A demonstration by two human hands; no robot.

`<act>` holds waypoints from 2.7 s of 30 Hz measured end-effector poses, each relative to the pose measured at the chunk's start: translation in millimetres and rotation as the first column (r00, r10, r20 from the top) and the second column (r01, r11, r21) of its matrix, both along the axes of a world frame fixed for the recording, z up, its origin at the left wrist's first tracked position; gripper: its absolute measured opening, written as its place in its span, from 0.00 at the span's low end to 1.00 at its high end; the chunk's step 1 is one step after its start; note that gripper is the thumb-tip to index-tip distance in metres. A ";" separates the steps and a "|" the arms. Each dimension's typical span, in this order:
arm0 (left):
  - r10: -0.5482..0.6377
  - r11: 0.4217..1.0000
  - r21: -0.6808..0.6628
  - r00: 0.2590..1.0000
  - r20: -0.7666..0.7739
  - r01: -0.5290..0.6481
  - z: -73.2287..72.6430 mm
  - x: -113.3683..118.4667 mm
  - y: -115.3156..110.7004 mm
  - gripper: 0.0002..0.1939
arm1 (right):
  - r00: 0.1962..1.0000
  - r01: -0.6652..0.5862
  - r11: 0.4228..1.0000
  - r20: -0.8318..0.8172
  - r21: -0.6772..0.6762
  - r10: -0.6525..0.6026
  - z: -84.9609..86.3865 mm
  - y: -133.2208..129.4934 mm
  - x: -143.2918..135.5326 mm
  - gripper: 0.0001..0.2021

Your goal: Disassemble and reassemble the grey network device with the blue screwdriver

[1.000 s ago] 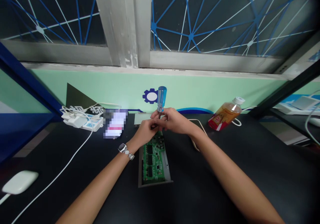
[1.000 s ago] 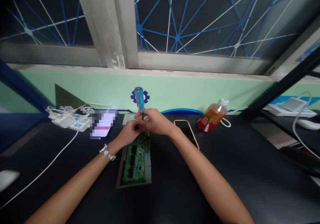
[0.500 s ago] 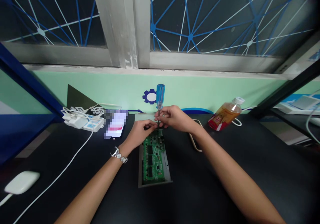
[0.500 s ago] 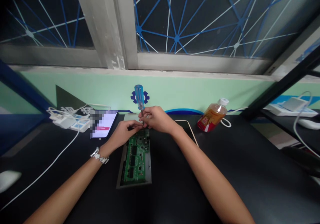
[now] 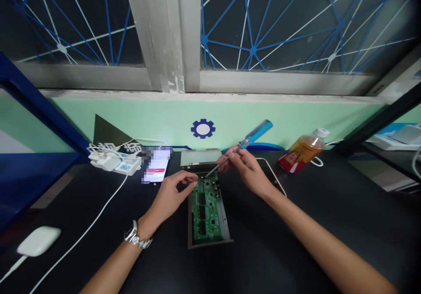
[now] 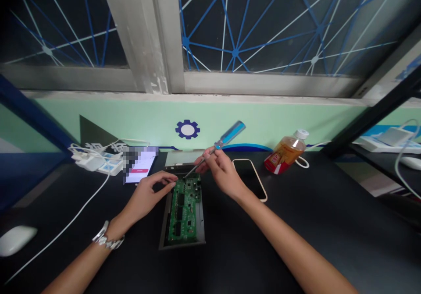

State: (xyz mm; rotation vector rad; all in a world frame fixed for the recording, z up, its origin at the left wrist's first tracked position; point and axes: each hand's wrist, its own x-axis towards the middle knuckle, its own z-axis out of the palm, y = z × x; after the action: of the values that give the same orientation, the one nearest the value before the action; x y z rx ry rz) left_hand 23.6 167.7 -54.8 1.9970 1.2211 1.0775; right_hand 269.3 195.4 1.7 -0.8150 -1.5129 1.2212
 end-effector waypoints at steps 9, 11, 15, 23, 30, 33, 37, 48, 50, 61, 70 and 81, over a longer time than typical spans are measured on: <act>-0.010 1.000 0.019 0.999 -0.035 0.011 -3.9 8.1 -9.2 0.06 | 0.922 0.122 0.968 -0.335 -0.218 -0.192 -49.7 -31.2 -2.3 0.13; -0.020 1.000 0.016 0.999 -0.033 0.021 -4.9 7.9 -9.8 0.06 | 0.911 0.122 0.963 -0.359 -0.241 -0.205 -50.8 -32.7 -1.8 0.14; -0.017 1.000 0.008 1.000 -0.026 0.017 -7.2 8.0 -10.4 0.06 | 0.899 0.112 0.949 -0.378 -0.294 -0.223 -51.1 -34.0 -2.4 0.16; 0.006 0.999 0.048 1.000 -0.027 -0.004 -10.3 10.6 -12.3 0.05 | 0.886 0.066 0.938 -0.412 -0.341 -0.212 -55.7 -38.1 -6.6 0.15; 0.011 0.996 0.086 1.000 -0.013 -0.010 -8.2 11.9 -15.3 0.05 | 0.880 0.042 0.933 -0.428 -0.358 -0.204 -54.0 -41.1 -8.8 0.15; 0.006 0.995 0.100 1.000 -0.006 -0.005 -5.1 7.1 -13.7 0.06 | 0.874 0.046 0.932 -0.437 -0.360 -0.212 -53.5 -40.9 -7.7 0.14; -0.009 0.993 0.119 1.000 -0.005 0.009 -1.6 -0.3 -13.0 0.05 | 0.867 0.051 0.930 -0.447 -0.363 -0.222 -53.4 -40.7 -6.5 0.14; -0.061 0.990 0.128 0.998 -0.031 0.065 -5.4 2.9 -17.8 0.03 | 0.873 0.016 0.921 -0.443 -0.390 -0.203 -54.0 -43.9 -9.4 0.15; -0.079 0.985 0.151 0.996 -0.030 0.083 -5.7 3.7 -19.7 0.03 | 0.875 0.009 0.920 -0.442 -0.391 -0.196 -54.1 -43.7 -8.6 0.14; -0.055 0.950 0.294 0.984 -0.169 0.103 7.7 1.4 -23.9 0.08 | 0.831 0.094 0.885 -0.453 -0.457 -0.323 -54.6 -40.3 -5.2 0.13; 0.076 0.985 0.170 0.850 -0.522 0.017 3.4 -71.1 10.5 0.08 | 0.854 0.176 0.913 -0.405 -0.368 -0.328 -59.3 -31.5 7.1 0.12; 0.094 0.981 0.195 0.817 -0.569 0.023 -6.4 -64.7 11.3 0.10 | 0.899 0.132 0.938 -0.359 -0.321 -0.249 -65.9 -35.4 2.3 0.12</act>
State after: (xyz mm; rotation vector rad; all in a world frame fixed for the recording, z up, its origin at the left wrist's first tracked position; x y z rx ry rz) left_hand -41.0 179.0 -61.2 2.5792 1.4972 0.6266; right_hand 271.6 159.9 -64.2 -0.8251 -0.9143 1.3786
